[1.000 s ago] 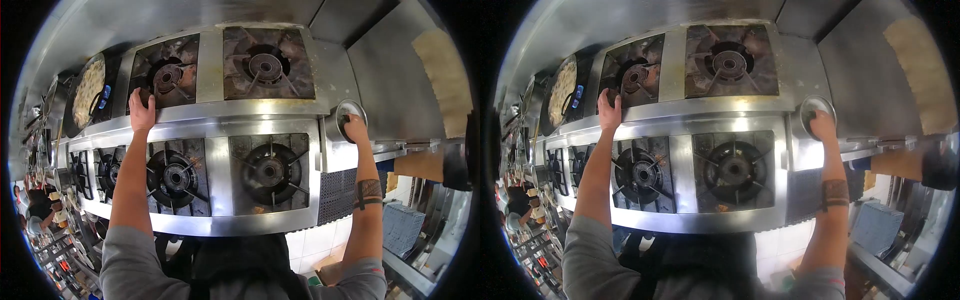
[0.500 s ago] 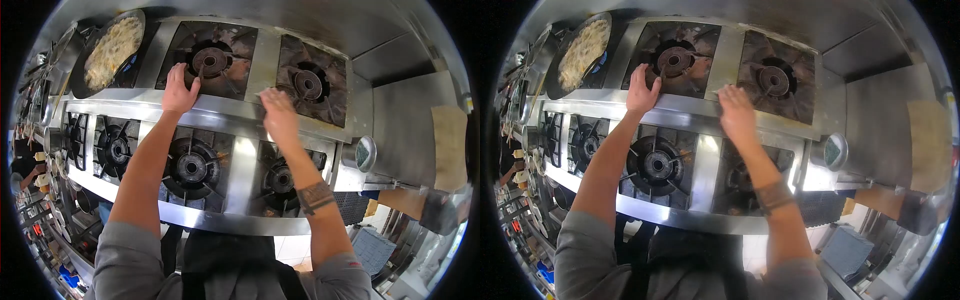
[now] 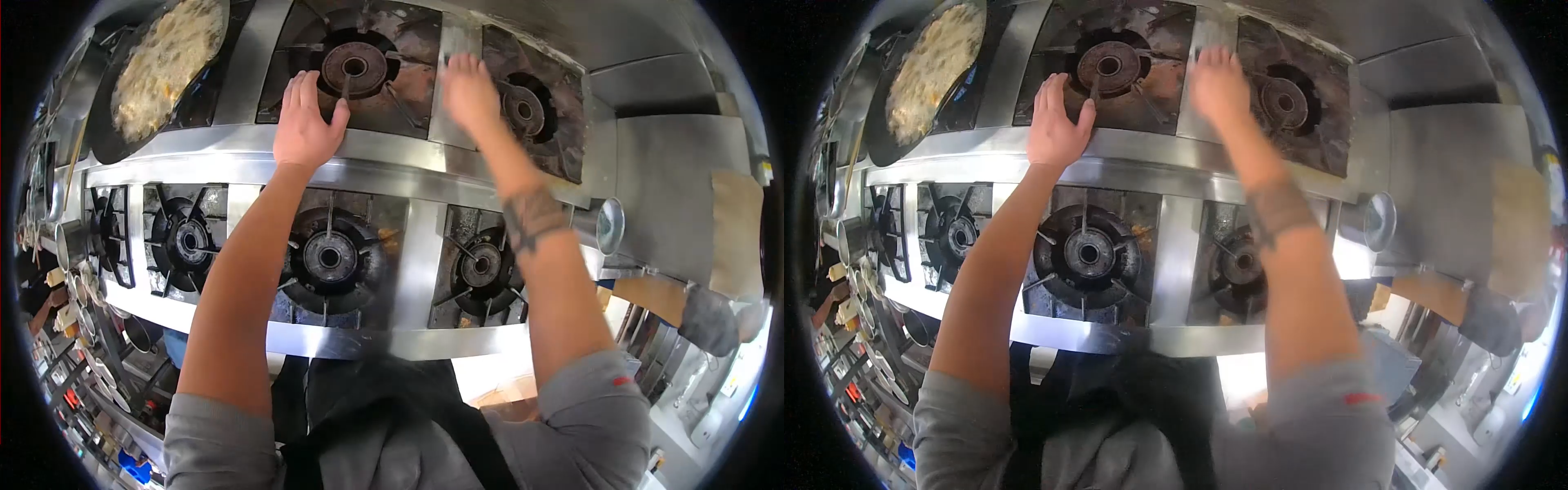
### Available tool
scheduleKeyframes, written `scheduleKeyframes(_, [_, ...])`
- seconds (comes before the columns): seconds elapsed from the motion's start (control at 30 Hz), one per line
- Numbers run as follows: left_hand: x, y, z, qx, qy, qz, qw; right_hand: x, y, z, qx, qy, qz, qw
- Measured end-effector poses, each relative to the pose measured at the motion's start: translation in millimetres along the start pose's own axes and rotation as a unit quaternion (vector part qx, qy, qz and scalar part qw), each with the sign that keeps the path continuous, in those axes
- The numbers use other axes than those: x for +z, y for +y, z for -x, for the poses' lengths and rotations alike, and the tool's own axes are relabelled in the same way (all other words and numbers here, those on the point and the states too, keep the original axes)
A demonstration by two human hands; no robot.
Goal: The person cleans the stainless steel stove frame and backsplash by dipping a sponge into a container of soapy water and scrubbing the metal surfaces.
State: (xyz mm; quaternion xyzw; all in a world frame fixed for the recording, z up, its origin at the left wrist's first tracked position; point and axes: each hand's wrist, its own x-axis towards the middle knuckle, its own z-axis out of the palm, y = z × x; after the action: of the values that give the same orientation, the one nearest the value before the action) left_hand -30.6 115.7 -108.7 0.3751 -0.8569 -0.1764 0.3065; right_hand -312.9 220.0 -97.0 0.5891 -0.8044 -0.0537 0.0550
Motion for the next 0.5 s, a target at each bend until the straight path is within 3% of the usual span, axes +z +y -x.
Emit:
scheduleKeyframes(0.13, [1.5, 2.1, -1.9, 0.002, -0.005, -0.024, 1.000, 4.9, -50.9, 141.9, -0.022, 0.150, -0.068, 0.986])
scheduleKeyframes(0.23, [3.3, 1.1, -1.8, 0.008, -0.005, -0.035, 0.999, 16.5, -30.7, 93.0, -0.018, 0.152, -0.056, 0.987])
scheduleKeyframes(0.3, [5.5, -1.7, -1.1, 0.011, -0.008, -0.042, 0.999, 18.6, -3.3, 13.7, -0.007, 0.107, -0.019, 0.994])
scheduleKeyframes(0.33, [5.1, -0.9, -0.9, 0.014, -0.004, -0.040, 0.999, 46.1, 21.4, -32.0, -0.036, 0.178, 0.036, 0.983])
scheduleKeyframes(0.37, [4.0, -1.6, 0.3, 0.016, 0.001, -0.039, 0.999, 50.8, 35.4, -66.7, -0.014, 0.183, -0.042, 0.982])
scheduleKeyframes(0.4, [2.9, -3.7, 0.7, 0.013, -0.002, -0.045, 0.999, 28.2, 45.9, -76.9, -0.065, 0.085, 0.055, 0.993])
scheduleKeyframes(0.5, [5.8, -7.8, -1.5, 0.039, 0.006, -0.036, 0.999, 27.5, 28.3, -24.9, -0.051, 0.137, 0.024, 0.989])
